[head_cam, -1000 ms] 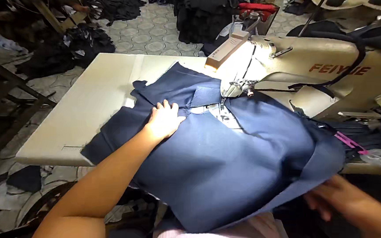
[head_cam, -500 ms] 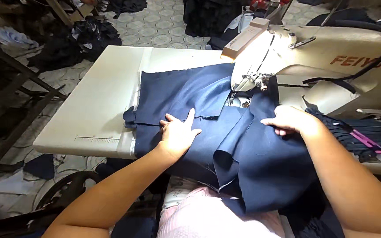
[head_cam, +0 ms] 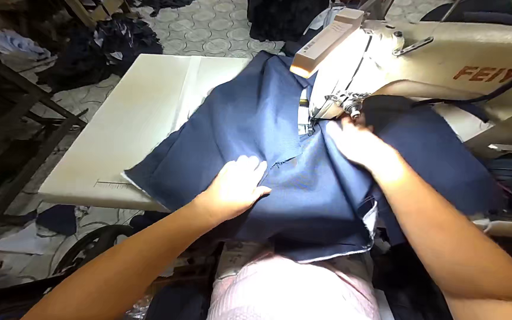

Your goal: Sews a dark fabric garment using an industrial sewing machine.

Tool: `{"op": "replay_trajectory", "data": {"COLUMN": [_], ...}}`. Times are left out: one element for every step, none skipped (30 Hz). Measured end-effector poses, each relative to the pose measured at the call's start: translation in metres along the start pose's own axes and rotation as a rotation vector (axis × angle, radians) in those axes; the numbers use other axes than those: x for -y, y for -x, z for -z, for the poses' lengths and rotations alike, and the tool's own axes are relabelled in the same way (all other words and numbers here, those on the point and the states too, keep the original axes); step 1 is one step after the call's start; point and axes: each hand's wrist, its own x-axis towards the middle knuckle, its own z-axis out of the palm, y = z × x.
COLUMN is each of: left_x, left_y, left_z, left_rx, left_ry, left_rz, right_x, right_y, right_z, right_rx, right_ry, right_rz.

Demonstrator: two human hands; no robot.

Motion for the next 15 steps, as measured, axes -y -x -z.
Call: {"op": "replay_trajectory", "data": {"left_x": [0.011,0.018,0.020,0.017,0.012,0.003,-0.009,-0.021,-0.034,-0.045,-0.054,-0.059,-0.060,-0.057,-0.051], "left_y": [0.003,0.007,0.011,0.015,0.018,0.021,0.023,0.023,0.022,0.020,0.016,0.010,0.004,-0.003,-0.009], "left_z": [-0.009,-0.016,-0.022,-0.027,-0.033,-0.037,-0.041,-0.044,-0.045,-0.046,-0.046,-0.045,-0.044,-0.044,-0.044], "left_rx": [-0.051,-0.032,0.006,0.006,-0.017,-0.052,-0.081,-0.099,-0.115,-0.130,-0.143,-0.171,-0.215,-0.257,-0.281], "left_ry": [0.033,0.082,0.127,0.152,0.162,0.169,0.171,0.168,0.163,0.158,0.144,0.120,0.106,0.121,0.157], "left_rz": [-0.091,-0.135,-0.136,-0.120,-0.096,-0.070,-0.047,-0.030,-0.018,-0.017,-0.026,-0.048,-0.084,-0.127,-0.162], "right_x": [0.000,-0.001,-0.002,-0.004,-0.007,-0.012,-0.018,-0.026,-0.035,-0.043,-0.048,-0.048,-0.040,-0.027,-0.013], "right_y": [0.007,0.009,0.008,0.002,-0.007,-0.019,-0.032,-0.047,-0.062,-0.075,-0.084,-0.087,-0.083,-0.070,-0.048], "right_z": [-0.011,-0.021,-0.029,-0.034,-0.036,-0.036,-0.035,-0.034,-0.032,-0.028,-0.024,-0.017,-0.008,-0.001,0.002], "right_rx": [0.063,0.094,0.082,0.054,0.027,0.003,-0.009,-0.013,-0.002,0.040,0.084,0.124,0.163,0.177,0.130], "right_ry": [0.017,0.061,0.101,0.132,0.152,0.156,0.157,0.167,0.176,0.201,0.249,0.314,0.383,0.441,0.477], "right_rz": [-0.036,-0.062,-0.069,-0.054,-0.016,0.048,0.128,0.232,0.347,0.440,0.492,0.490,0.426,0.332,0.262]}}
